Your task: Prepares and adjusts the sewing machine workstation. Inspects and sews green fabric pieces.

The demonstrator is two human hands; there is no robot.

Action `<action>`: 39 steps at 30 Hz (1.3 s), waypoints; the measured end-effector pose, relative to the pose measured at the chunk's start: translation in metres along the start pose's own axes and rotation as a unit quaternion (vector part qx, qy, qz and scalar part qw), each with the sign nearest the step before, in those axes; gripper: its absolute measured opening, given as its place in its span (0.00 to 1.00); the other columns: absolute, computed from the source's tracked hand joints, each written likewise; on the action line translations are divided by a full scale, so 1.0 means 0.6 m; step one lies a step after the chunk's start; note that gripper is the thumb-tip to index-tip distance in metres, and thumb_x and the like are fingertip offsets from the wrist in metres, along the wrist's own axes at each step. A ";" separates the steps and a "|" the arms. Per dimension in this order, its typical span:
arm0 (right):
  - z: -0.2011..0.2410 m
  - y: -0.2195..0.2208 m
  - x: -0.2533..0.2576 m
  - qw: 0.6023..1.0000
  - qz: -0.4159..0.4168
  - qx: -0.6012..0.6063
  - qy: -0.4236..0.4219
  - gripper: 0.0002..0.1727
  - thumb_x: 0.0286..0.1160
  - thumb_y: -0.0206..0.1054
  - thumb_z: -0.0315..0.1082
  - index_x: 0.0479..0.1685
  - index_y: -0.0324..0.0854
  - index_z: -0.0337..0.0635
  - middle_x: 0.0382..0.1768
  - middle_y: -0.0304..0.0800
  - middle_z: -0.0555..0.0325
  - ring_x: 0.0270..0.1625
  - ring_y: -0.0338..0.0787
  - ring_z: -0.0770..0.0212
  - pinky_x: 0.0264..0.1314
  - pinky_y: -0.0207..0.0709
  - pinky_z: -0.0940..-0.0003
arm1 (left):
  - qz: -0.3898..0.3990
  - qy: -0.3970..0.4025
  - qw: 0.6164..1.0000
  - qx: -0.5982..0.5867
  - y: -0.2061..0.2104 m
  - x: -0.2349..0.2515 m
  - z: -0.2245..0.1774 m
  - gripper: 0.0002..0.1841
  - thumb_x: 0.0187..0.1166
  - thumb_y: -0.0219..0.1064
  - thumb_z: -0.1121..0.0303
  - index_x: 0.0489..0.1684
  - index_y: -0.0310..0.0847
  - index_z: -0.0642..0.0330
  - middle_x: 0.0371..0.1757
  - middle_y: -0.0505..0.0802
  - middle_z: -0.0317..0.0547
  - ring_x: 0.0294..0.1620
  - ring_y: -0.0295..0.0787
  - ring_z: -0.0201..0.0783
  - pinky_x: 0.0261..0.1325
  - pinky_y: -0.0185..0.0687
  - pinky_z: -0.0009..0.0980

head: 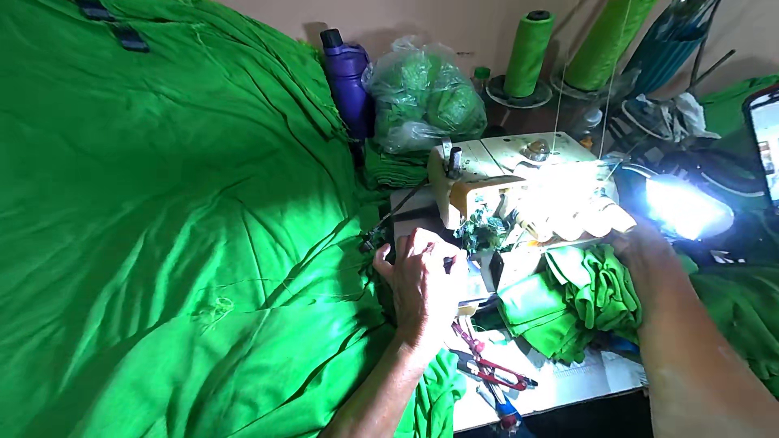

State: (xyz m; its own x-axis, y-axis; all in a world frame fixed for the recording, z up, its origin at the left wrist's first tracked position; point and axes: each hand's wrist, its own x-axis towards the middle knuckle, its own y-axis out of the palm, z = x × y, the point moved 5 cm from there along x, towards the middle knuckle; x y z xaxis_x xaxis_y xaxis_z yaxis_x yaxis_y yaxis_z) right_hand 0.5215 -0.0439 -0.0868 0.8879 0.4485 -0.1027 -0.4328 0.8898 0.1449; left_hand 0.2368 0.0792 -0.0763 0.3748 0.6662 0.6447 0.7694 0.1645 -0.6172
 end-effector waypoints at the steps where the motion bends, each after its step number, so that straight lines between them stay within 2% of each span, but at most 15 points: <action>1: 0.001 0.000 -0.001 1.000 -0.007 -0.010 -0.004 0.10 0.93 0.43 0.27 0.48 0.71 0.42 0.32 0.77 0.68 0.32 0.80 0.81 0.37 0.77 0.85 | -0.001 0.002 1.000 0.000 0.000 0.000 0.000 0.05 0.66 0.78 0.61 0.27 0.95 0.49 0.41 0.93 0.41 0.53 0.88 0.44 0.72 0.58 0.61; 4: -0.004 -0.006 0.005 0.996 -0.002 -0.079 -0.028 0.11 0.91 0.46 0.25 0.60 0.71 0.33 0.42 0.76 0.63 0.41 0.78 0.81 0.46 0.74 0.86 | 0.007 -0.001 1.000 -0.003 -0.001 0.000 -0.001 0.05 0.67 0.78 0.61 0.27 0.95 0.49 0.42 0.93 0.41 0.53 0.88 0.44 0.73 0.58 0.62; 6: -0.005 -0.007 0.008 0.993 -0.001 -0.114 -0.033 0.12 0.91 0.47 0.24 0.64 0.70 0.30 0.45 0.75 0.61 0.44 0.78 0.81 0.49 0.73 0.86 | 0.003 0.002 1.000 -0.001 0.000 -0.001 -0.001 0.05 0.66 0.78 0.61 0.27 0.95 0.49 0.41 0.93 0.41 0.52 0.88 0.43 0.73 0.58 0.61; 12: -0.004 -0.004 0.006 0.995 -0.028 -0.098 -0.011 0.12 0.91 0.49 0.27 0.62 0.71 0.33 0.43 0.76 0.62 0.42 0.78 0.80 0.46 0.74 0.84 | 0.006 0.003 1.000 0.015 0.001 -0.002 -0.002 0.06 0.66 0.77 0.60 0.27 0.94 0.50 0.40 0.93 0.41 0.51 0.89 0.44 0.73 0.57 0.62; 16: -0.007 -0.007 0.011 0.992 -0.025 -0.125 -0.005 0.14 0.90 0.49 0.25 0.67 0.70 0.30 0.50 0.76 0.57 0.47 0.77 0.77 0.53 0.72 0.82 | 0.004 -0.001 1.000 0.012 0.002 -0.002 -0.002 0.07 0.67 0.77 0.60 0.27 0.94 0.50 0.40 0.93 0.40 0.51 0.89 0.43 0.74 0.56 0.64; 20: -0.002 -0.003 0.006 0.992 -0.023 -0.120 -0.009 0.12 0.90 0.49 0.26 0.63 0.71 0.32 0.44 0.76 0.61 0.41 0.78 0.79 0.47 0.74 0.84 | 0.002 -0.002 1.000 0.009 0.002 -0.002 -0.004 0.07 0.68 0.77 0.60 0.27 0.94 0.51 0.41 0.93 0.41 0.52 0.88 0.45 0.74 0.56 0.64; 29: -0.001 0.001 0.002 0.993 -0.029 -0.114 -0.008 0.11 0.88 0.53 0.26 0.63 0.72 0.33 0.44 0.76 0.62 0.41 0.78 0.79 0.47 0.73 0.83 | -0.001 -0.006 1.000 0.018 0.002 0.000 -0.004 0.06 0.68 0.78 0.60 0.28 0.95 0.49 0.42 0.93 0.41 0.54 0.88 0.44 0.74 0.55 0.64; 32: 0.003 0.004 -0.001 0.993 -0.019 -0.113 -0.009 0.09 0.88 0.53 0.27 0.58 0.74 0.36 0.40 0.77 0.64 0.38 0.79 0.80 0.43 0.74 0.84 | -0.004 -0.002 1.000 0.016 0.003 -0.001 -0.003 0.06 0.68 0.78 0.59 0.28 0.95 0.49 0.42 0.93 0.40 0.53 0.88 0.44 0.73 0.56 0.64; 35: 0.013 0.014 -0.014 0.994 0.004 -0.110 -0.003 0.09 0.91 0.47 0.28 0.54 0.73 0.39 0.36 0.75 0.67 0.34 0.77 0.81 0.39 0.73 0.86 | -0.013 0.005 1.000 0.011 0.002 -0.003 -0.002 0.06 0.68 0.78 0.60 0.28 0.95 0.50 0.41 0.93 0.41 0.52 0.88 0.45 0.73 0.56 0.65; 36: 0.013 0.014 -0.014 0.994 0.006 -0.105 -0.002 0.08 0.91 0.47 0.28 0.51 0.73 0.41 0.34 0.75 0.68 0.32 0.78 0.82 0.37 0.74 0.86 | -0.017 0.008 1.000 0.013 0.002 -0.004 -0.001 0.06 0.68 0.77 0.60 0.28 0.95 0.49 0.41 0.93 0.41 0.52 0.89 0.44 0.73 0.56 0.64; 39: 0.013 0.015 -0.015 0.995 0.009 -0.095 0.000 0.08 0.91 0.48 0.28 0.52 0.73 0.41 0.34 0.75 0.68 0.33 0.77 0.82 0.38 0.73 0.86 | -0.033 0.018 0.999 0.018 0.002 -0.005 -0.001 0.06 0.66 0.77 0.60 0.26 0.95 0.48 0.40 0.93 0.40 0.51 0.89 0.44 0.72 0.57 0.63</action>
State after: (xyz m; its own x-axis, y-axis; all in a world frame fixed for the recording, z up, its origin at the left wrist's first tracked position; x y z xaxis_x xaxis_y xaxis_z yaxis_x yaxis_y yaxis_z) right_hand 0.5110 -0.0407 -0.0769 0.8800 0.4637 -0.1026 -0.4696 0.8818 -0.0429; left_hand 0.2370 0.0769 -0.0789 0.3429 0.6265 0.6999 0.7744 0.2333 -0.5882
